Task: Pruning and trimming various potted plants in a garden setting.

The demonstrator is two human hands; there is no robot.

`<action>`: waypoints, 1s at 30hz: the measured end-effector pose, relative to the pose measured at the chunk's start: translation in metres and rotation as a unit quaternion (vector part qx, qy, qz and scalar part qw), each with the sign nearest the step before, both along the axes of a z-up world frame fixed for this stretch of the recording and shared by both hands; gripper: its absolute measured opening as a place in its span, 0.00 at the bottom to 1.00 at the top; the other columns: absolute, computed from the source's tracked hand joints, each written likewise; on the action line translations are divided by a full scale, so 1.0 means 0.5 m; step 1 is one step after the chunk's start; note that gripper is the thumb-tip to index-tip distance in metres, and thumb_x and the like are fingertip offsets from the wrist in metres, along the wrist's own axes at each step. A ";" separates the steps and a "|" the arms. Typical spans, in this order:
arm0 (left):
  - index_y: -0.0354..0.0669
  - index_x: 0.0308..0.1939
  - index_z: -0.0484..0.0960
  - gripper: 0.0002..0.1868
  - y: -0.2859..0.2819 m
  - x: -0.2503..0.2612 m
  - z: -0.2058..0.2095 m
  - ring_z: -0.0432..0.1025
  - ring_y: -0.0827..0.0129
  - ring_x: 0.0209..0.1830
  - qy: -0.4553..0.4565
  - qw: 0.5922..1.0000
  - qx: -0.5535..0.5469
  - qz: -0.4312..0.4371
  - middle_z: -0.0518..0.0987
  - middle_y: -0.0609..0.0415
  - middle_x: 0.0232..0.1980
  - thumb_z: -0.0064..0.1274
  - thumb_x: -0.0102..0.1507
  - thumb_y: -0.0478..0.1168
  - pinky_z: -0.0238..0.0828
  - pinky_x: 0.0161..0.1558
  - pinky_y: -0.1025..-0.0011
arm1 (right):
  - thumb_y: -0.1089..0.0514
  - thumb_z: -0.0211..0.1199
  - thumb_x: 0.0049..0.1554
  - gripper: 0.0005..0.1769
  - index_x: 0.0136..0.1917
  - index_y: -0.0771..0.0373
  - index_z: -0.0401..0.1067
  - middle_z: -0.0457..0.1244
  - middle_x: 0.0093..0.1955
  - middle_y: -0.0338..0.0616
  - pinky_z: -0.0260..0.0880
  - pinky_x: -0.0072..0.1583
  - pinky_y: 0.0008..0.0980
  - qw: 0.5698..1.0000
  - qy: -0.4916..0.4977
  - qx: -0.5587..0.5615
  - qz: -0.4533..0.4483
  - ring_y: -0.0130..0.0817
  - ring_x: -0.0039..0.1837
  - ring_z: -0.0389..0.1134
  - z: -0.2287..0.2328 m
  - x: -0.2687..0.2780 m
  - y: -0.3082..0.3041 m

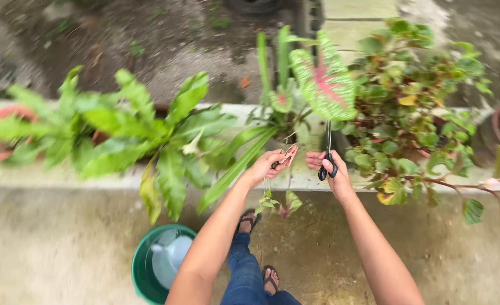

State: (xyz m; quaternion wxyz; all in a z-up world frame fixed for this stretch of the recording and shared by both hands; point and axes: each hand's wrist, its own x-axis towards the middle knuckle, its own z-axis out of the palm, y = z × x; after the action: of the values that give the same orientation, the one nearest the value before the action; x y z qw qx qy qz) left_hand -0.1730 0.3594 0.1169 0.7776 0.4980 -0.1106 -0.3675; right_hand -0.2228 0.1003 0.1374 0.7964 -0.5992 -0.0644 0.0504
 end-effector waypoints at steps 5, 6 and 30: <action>0.44 0.41 0.71 0.11 0.175 -0.192 -0.012 0.51 0.83 0.19 0.020 0.989 0.000 0.148 0.65 0.64 0.28 0.40 0.72 0.45 0.43 0.19 0.80 | 0.49 0.62 0.61 0.17 0.55 0.62 0.64 0.63 0.67 0.66 0.68 0.69 0.54 0.990 0.022 0.042 0.134 0.54 0.67 0.68 0.010 -0.056 0.194; 0.45 0.41 0.68 0.10 0.216 -0.232 -0.017 0.51 0.83 0.20 0.029 0.984 -0.002 0.174 0.65 0.64 0.29 0.41 0.73 0.45 0.43 0.21 0.80 | 0.50 0.62 0.61 0.17 0.54 0.62 0.63 0.63 0.67 0.66 0.68 0.68 0.54 0.985 0.030 0.047 0.166 0.54 0.67 0.68 0.006 -0.066 0.242; 0.45 0.41 0.71 0.11 1.248 -1.079 0.038 0.51 0.84 0.18 0.016 0.829 -0.060 0.555 0.65 0.64 0.28 0.40 0.73 0.45 0.44 0.19 0.82 | 0.52 0.57 0.64 0.13 0.55 0.62 0.64 0.63 0.68 0.66 0.69 0.68 0.53 0.857 0.068 0.117 0.497 0.53 0.68 0.68 0.027 -0.632 1.486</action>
State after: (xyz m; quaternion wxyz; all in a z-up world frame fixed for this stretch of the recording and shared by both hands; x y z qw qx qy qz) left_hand -0.7122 0.9833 0.1358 0.8808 0.4216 0.1750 0.1256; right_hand -0.5388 0.8435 0.1508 0.7317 -0.3851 -0.3053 0.4724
